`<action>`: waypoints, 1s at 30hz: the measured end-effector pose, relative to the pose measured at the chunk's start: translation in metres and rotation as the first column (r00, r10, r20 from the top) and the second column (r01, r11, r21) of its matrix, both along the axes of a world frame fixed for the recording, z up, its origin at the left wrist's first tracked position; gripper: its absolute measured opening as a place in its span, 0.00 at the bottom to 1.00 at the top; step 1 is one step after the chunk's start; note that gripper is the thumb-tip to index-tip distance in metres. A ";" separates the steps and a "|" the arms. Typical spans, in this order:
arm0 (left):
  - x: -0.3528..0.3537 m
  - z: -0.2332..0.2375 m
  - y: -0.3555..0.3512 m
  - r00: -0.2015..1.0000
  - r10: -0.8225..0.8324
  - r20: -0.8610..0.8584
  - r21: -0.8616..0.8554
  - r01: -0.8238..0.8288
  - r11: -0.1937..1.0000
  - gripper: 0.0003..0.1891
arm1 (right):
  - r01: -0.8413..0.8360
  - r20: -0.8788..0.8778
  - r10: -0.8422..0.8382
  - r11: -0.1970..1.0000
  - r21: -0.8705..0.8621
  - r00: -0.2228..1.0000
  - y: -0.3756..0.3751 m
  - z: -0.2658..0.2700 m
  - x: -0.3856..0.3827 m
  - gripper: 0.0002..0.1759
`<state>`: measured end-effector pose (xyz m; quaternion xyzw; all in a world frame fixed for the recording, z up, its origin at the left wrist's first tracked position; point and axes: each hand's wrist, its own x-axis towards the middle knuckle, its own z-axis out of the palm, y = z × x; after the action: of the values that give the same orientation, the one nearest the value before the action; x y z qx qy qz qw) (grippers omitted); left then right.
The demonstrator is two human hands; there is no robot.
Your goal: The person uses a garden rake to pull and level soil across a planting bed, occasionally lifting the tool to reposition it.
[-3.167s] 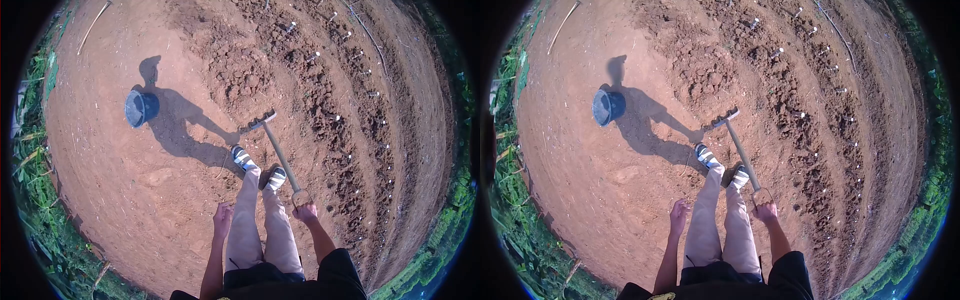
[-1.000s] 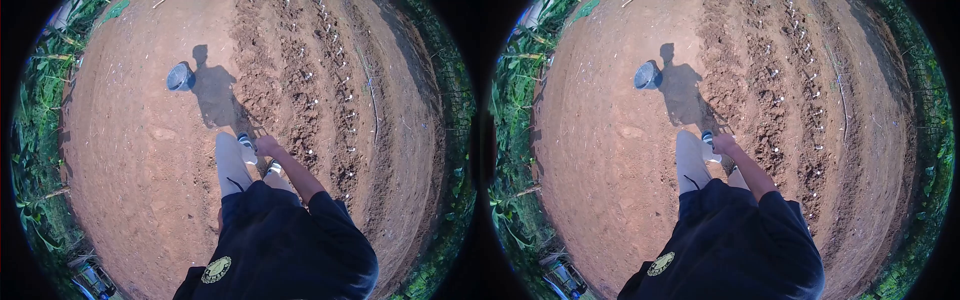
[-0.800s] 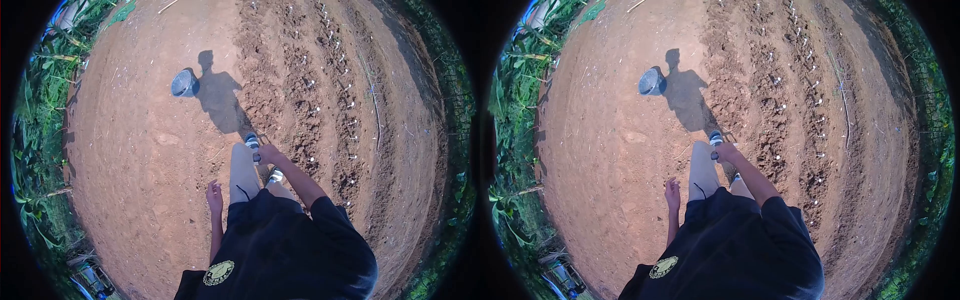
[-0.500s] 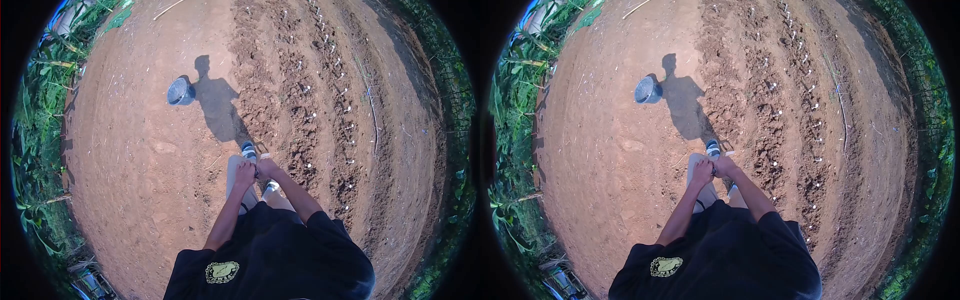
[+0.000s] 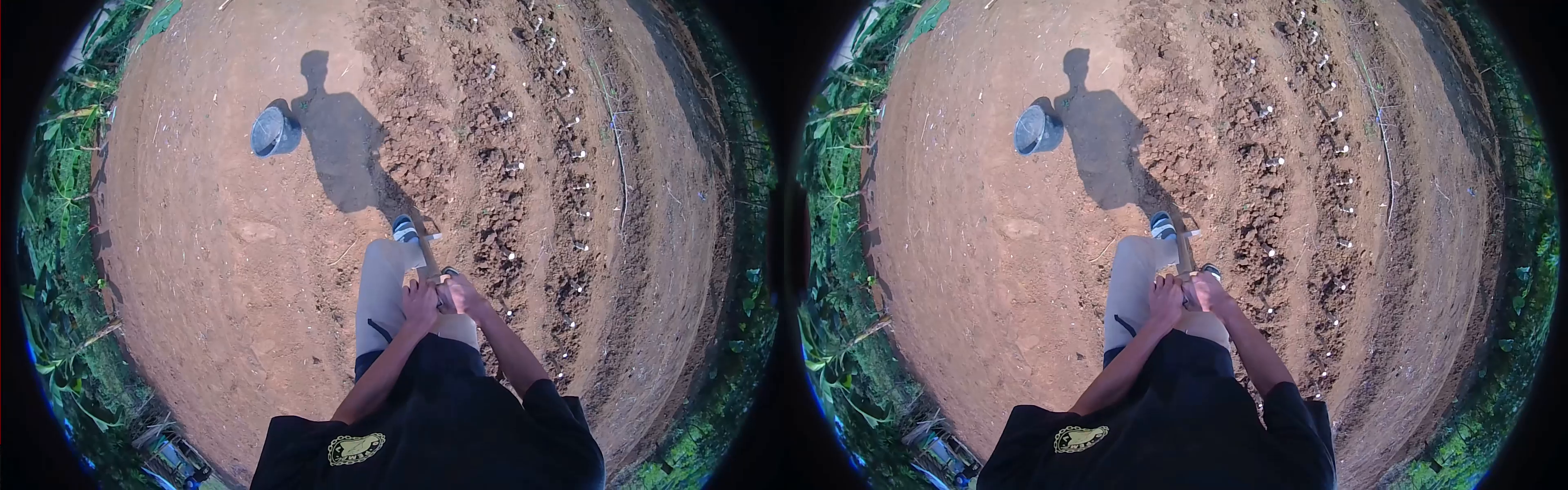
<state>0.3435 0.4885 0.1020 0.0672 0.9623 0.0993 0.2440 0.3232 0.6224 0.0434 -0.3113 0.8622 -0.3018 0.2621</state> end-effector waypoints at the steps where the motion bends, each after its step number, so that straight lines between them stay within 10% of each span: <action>1: 0.005 -0.027 -0.003 0.998 0.063 -0.025 0.021 -0.063 0.998 0.14 | -0.023 0.055 0.018 0.995 0.101 0.998 -0.009 -0.021 0.008 0.15; 15: -0.002 -0.062 0.004 0.977 0.193 0.096 0.003 -0.194 0.981 0.15 | -0.153 0.039 0.149 0.918 0.367 0.988 -0.013 -0.016 -0.028 0.21; 30: 0.182 -0.089 -0.046 0.992 0.022 0.126 0.103 -0.035 0.994 0.21 | -0.191 0.217 0.096 0.859 0.475 0.971 -0.059 -0.032 0.166 0.18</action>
<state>0.5251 0.4422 0.0132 0.0597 0.9395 0.1573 0.2983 0.4891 0.5631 0.0117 -0.2682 0.8564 -0.0792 0.4340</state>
